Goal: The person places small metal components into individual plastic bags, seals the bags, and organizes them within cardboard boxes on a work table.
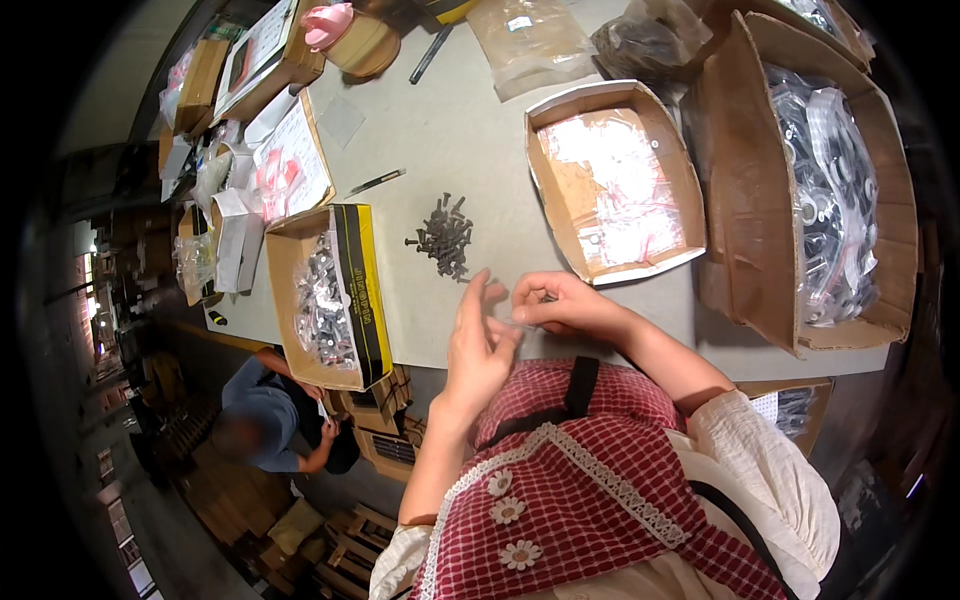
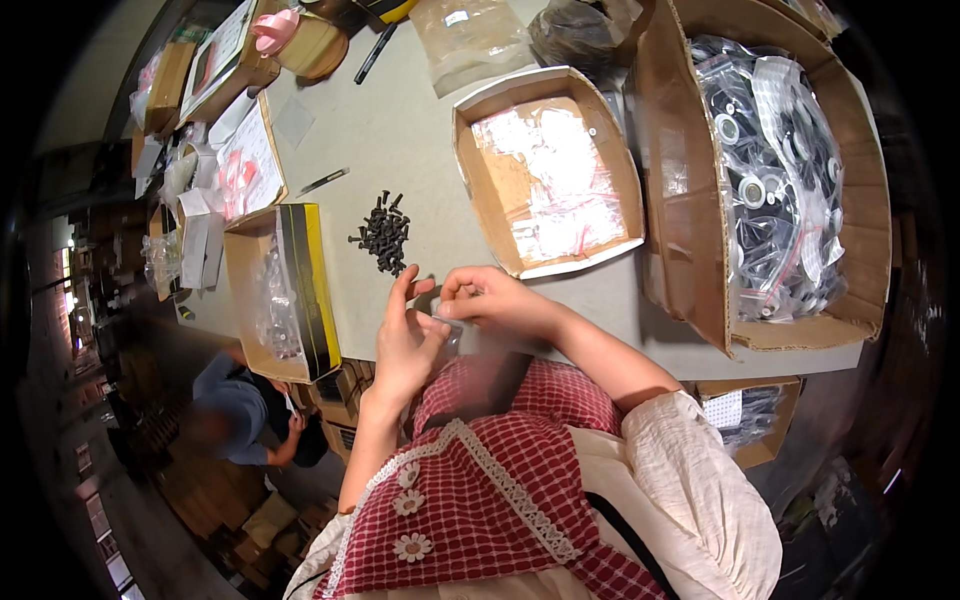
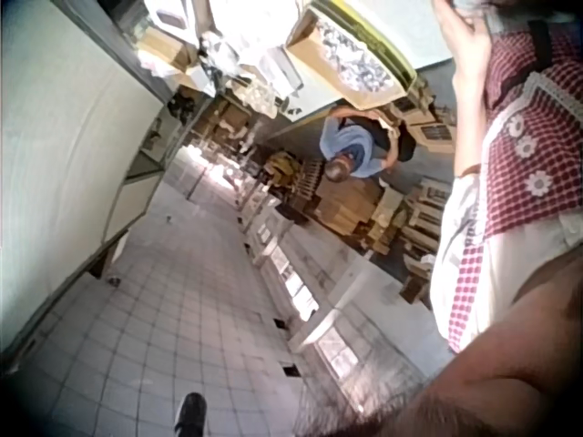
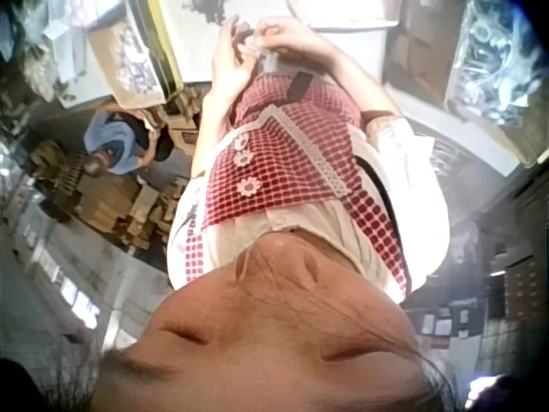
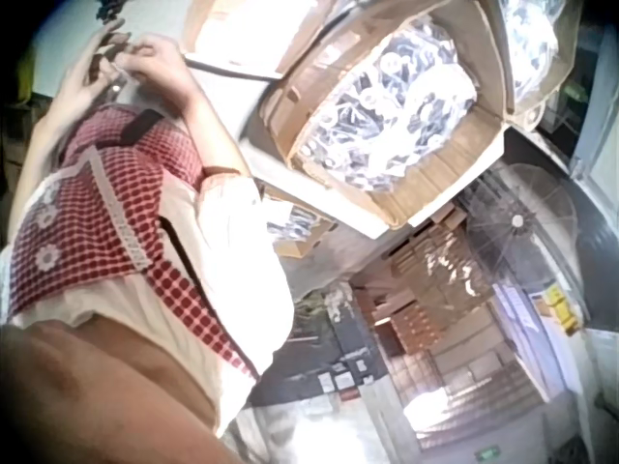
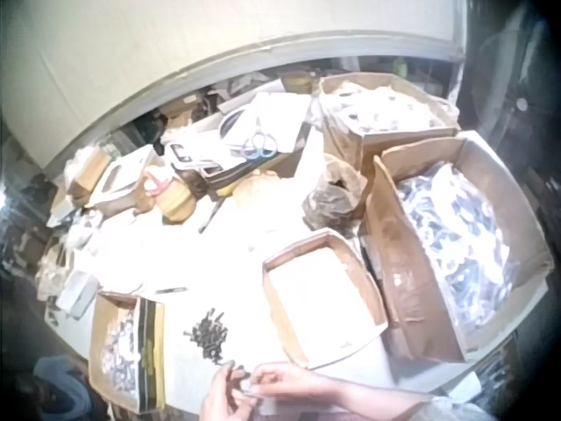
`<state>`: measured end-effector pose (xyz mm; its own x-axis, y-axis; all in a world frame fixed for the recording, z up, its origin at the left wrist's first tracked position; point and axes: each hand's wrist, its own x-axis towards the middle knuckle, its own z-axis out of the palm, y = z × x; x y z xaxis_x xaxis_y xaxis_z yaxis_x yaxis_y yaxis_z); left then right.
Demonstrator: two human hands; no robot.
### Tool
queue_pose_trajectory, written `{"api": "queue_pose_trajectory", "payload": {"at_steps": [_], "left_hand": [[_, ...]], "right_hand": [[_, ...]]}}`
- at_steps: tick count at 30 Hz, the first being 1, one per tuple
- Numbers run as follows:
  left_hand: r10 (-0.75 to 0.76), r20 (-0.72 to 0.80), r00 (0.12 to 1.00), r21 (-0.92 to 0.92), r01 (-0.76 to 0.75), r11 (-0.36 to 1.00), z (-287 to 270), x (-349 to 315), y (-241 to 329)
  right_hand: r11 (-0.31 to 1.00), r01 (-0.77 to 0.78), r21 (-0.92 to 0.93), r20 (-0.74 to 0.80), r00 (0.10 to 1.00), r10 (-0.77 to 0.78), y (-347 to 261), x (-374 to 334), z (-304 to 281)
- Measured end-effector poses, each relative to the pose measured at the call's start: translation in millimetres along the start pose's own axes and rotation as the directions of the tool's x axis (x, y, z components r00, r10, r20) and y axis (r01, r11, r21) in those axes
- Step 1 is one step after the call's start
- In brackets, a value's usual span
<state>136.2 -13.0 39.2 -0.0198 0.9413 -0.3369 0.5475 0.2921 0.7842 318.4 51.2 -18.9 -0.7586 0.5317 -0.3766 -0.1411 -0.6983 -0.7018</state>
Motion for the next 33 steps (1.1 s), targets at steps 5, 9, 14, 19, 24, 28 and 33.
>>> {"api": "queue_pose_trajectory", "payload": {"at_steps": [5,9,14,19,24,28,33], "left_hand": [[-0.01,0.083,0.997,-0.035,0.013,0.999,-9.5,2.7,2.1],[0.047,0.111,0.993,-0.012,-0.046,0.999,-12.7,3.2,-2.8],[0.198,0.018,0.98,0.193,-0.197,0.961,-6.7,0.8,0.3],[0.21,-0.188,0.959,0.355,-0.133,0.925,-6.6,-6.3,3.3],[-0.176,0.072,0.982,0.034,0.174,0.984,-8.8,-11.2,16.8],[-0.257,0.27,0.928,-0.185,0.312,0.932,-15.8,-10.3,1.2],[-0.166,0.325,0.931,-0.309,0.271,0.912,-16.1,-12.8,-7.1]], "right_hand": [[0.924,0.161,-0.345,0.081,0.987,-0.142,19.4,8.0,-14.4],[0.864,0.085,-0.496,0.048,0.996,-0.07,5.7,-1.0,-7.6],[0.888,0.041,-0.459,0.033,0.999,-0.029,6.2,-4.7,-5.2],[0.88,0.078,-0.468,-0.039,0.993,-0.109,17.0,-3.1,-4.4],[0.823,0.249,-0.511,0.019,0.96,-0.279,19.2,-3.4,5.9],[0.924,0.08,-0.374,0.061,0.996,-0.062,-4.8,-17.5,12.5],[0.992,0.038,-0.122,0.108,0.994,-0.025,-14.8,-29.0,14.9]]}}
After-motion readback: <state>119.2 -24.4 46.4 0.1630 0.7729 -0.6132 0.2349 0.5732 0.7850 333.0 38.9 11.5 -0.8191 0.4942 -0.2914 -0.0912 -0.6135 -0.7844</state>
